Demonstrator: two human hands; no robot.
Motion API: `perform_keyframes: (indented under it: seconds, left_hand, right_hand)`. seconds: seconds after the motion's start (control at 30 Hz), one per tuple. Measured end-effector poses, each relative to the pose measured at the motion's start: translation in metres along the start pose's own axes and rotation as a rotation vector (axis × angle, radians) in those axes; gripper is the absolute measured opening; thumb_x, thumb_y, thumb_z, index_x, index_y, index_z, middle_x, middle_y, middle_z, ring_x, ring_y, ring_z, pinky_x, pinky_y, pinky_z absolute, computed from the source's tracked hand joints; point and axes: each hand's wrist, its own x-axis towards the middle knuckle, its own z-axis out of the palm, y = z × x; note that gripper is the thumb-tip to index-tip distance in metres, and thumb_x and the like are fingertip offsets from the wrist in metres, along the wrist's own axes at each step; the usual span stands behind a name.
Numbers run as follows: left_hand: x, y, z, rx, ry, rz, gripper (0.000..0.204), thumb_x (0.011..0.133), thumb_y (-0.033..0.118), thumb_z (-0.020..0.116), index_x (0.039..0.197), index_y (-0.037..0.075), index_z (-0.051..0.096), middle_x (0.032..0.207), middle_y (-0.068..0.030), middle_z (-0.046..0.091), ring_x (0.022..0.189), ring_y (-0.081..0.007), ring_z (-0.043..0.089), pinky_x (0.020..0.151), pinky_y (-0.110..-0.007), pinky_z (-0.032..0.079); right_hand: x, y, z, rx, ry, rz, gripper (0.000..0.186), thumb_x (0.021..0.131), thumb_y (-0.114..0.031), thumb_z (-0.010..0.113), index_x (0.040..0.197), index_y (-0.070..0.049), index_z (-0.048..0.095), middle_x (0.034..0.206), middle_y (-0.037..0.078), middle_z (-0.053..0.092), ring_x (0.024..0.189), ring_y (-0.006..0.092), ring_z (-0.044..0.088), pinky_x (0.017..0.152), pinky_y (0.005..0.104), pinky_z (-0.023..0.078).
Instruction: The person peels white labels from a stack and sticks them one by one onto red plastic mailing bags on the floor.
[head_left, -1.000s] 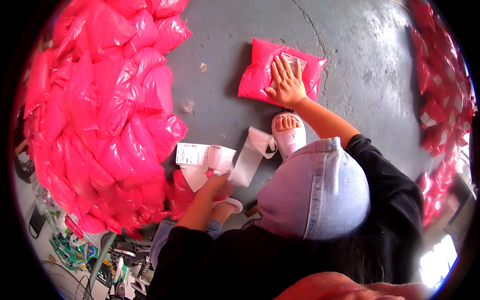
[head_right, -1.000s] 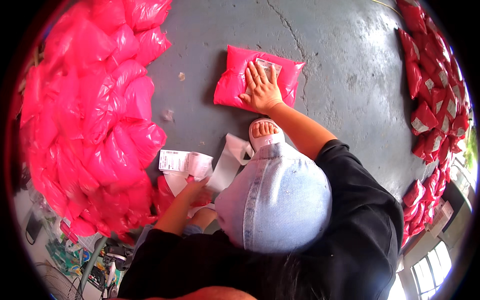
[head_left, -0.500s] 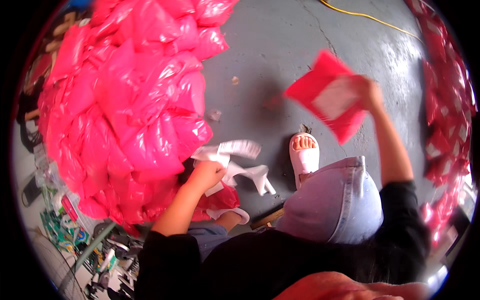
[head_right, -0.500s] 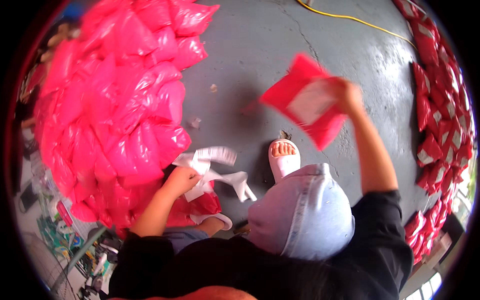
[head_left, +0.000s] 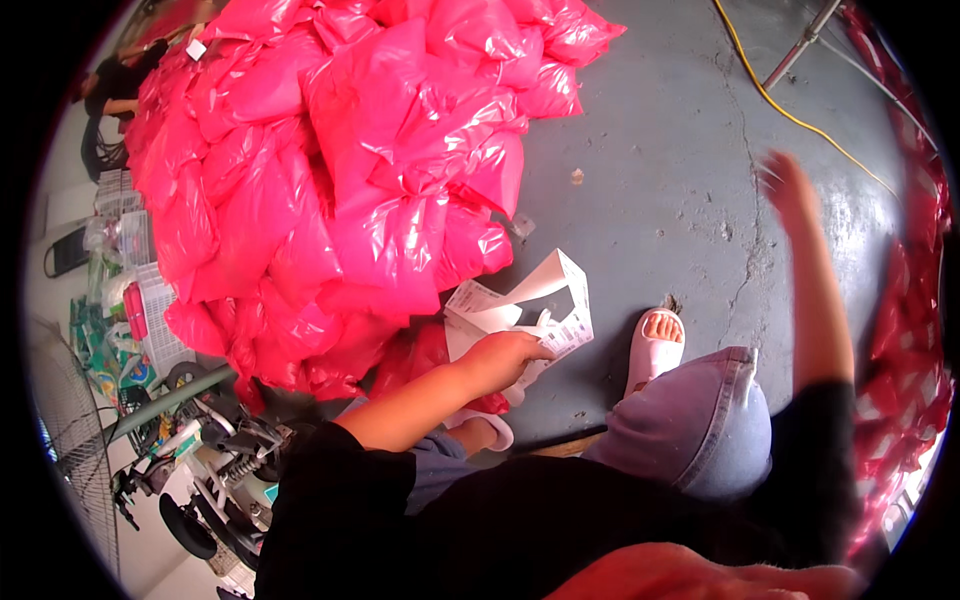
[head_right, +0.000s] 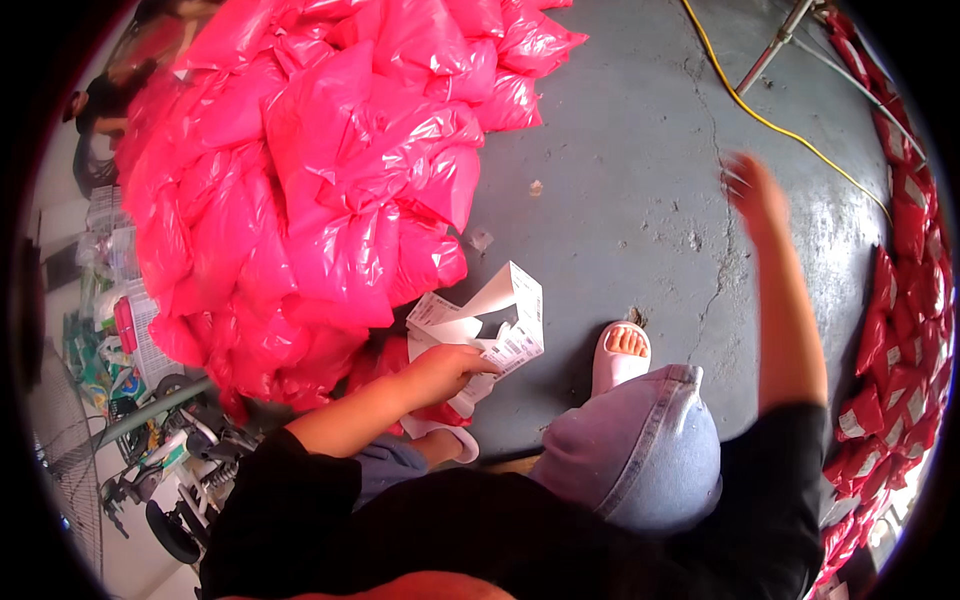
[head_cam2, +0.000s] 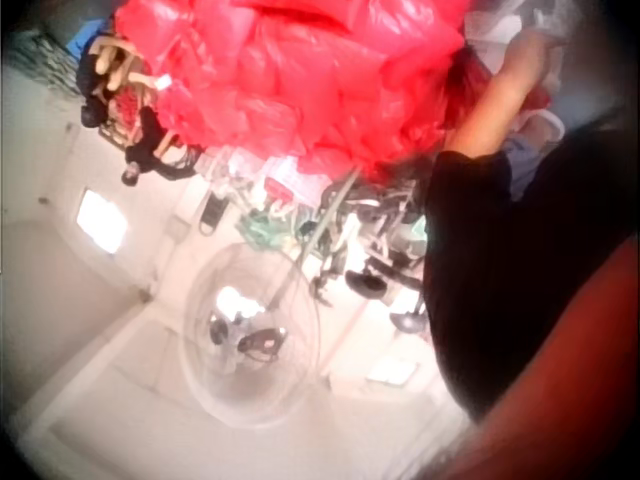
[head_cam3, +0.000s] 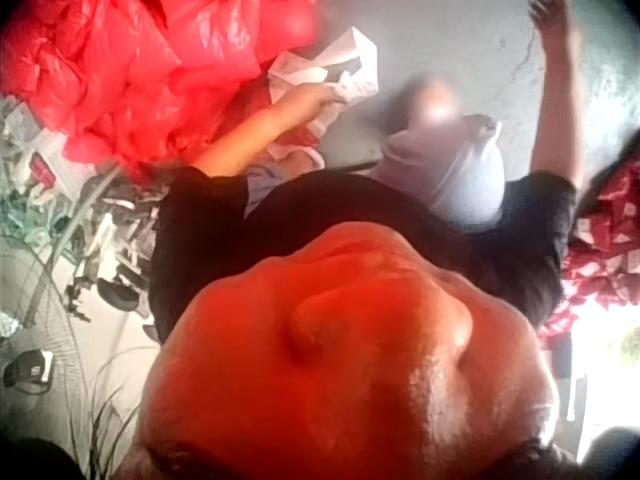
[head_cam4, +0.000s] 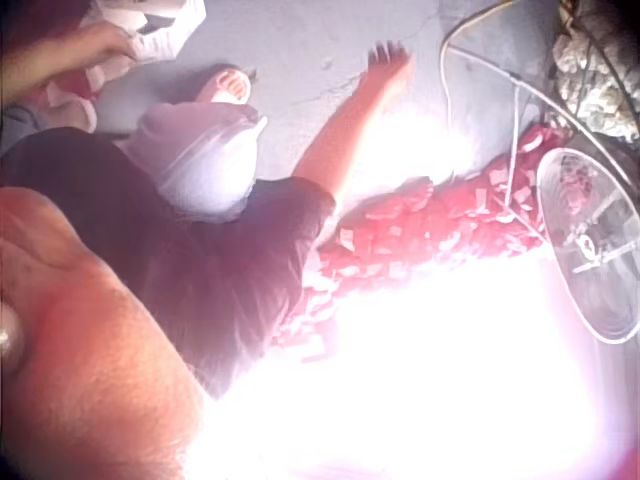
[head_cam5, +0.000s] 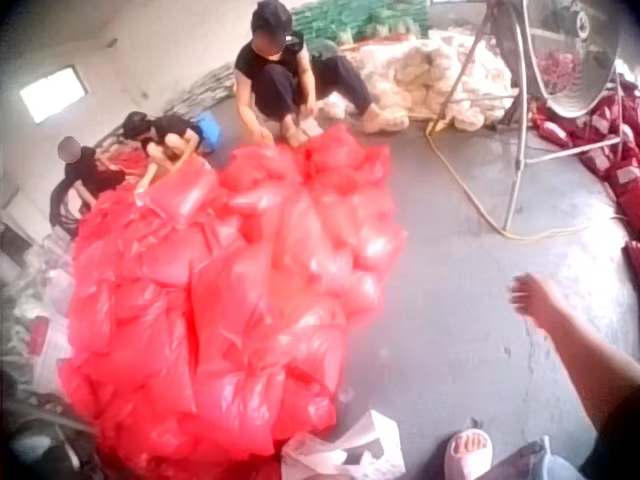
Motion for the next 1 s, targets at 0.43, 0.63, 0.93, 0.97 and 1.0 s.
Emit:
perform_keyframes:
  seconds: [0.43,0.63,0.93,0.97,1.0]
  left_hand:
    - [-0.008,0.003,0.019,-0.122,-0.332,-0.171,0.038,0.069,0.001,0.05,0.102,0.016,0.061,0.093,-0.0101,0.061,0.083,-0.0241,0.059,0.073,-0.032,0.045]
    - [0.018,-0.001,0.031,-0.068,-0.413,-0.051,0.04,0.068,0.0,0.05,0.103,0.017,0.061,0.093,-0.0108,0.061,0.082,-0.0244,0.059,0.073,-0.032,0.045]
    - [0.016,0.0,0.044,-0.124,-0.385,-0.135,0.038,0.068,0.001,0.05,0.101,0.015,0.062,0.09,-0.0125,0.061,0.08,-0.025,0.059,0.07,-0.034,0.045]
    - [0.009,-0.002,0.042,-0.149,-0.4,-0.153,0.039,0.068,0.0,0.051,0.102,0.015,0.062,0.09,-0.0123,0.061,0.08,-0.025,0.059,0.07,-0.033,0.045]
    - [0.005,-0.003,0.041,-0.174,-0.425,-0.16,0.039,0.067,0.0,0.051,0.102,0.015,0.061,0.09,-0.0122,0.061,0.079,-0.025,0.058,0.07,-0.033,0.045]
  right_hand:
    - [-0.119,-0.017,0.207,0.225,-0.727,-0.37,0.007,0.087,-0.011,0.045,0.085,-0.005,0.048,0.053,-0.002,0.036,0.045,0.0086,0.033,0.04,0.0223,0.026]
    - [-0.102,-0.013,0.133,-0.144,-0.49,0.1,0.04,0.085,-0.046,0.044,0.09,-0.007,0.054,0.06,0.001,0.051,0.05,0.0098,0.045,0.046,0.0229,0.035]
    - [-0.08,0.062,0.318,0.026,-0.798,0.087,0.031,0.082,-0.034,0.056,0.071,-0.005,0.058,0.068,0.003,0.058,0.064,0.0127,0.054,0.059,0.0238,0.042]
    - [-0.089,0.048,0.305,-0.104,-0.74,-0.094,0.029,0.08,-0.031,0.058,0.07,-0.004,0.058,0.066,0.003,0.058,0.06,0.011,0.052,0.056,0.023,0.041]
    - [-0.099,0.031,0.283,-0.234,-0.661,-0.276,0.026,0.079,-0.028,0.06,0.069,-0.003,0.058,0.064,0.002,0.058,0.055,0.0094,0.05,0.053,0.0222,0.04]
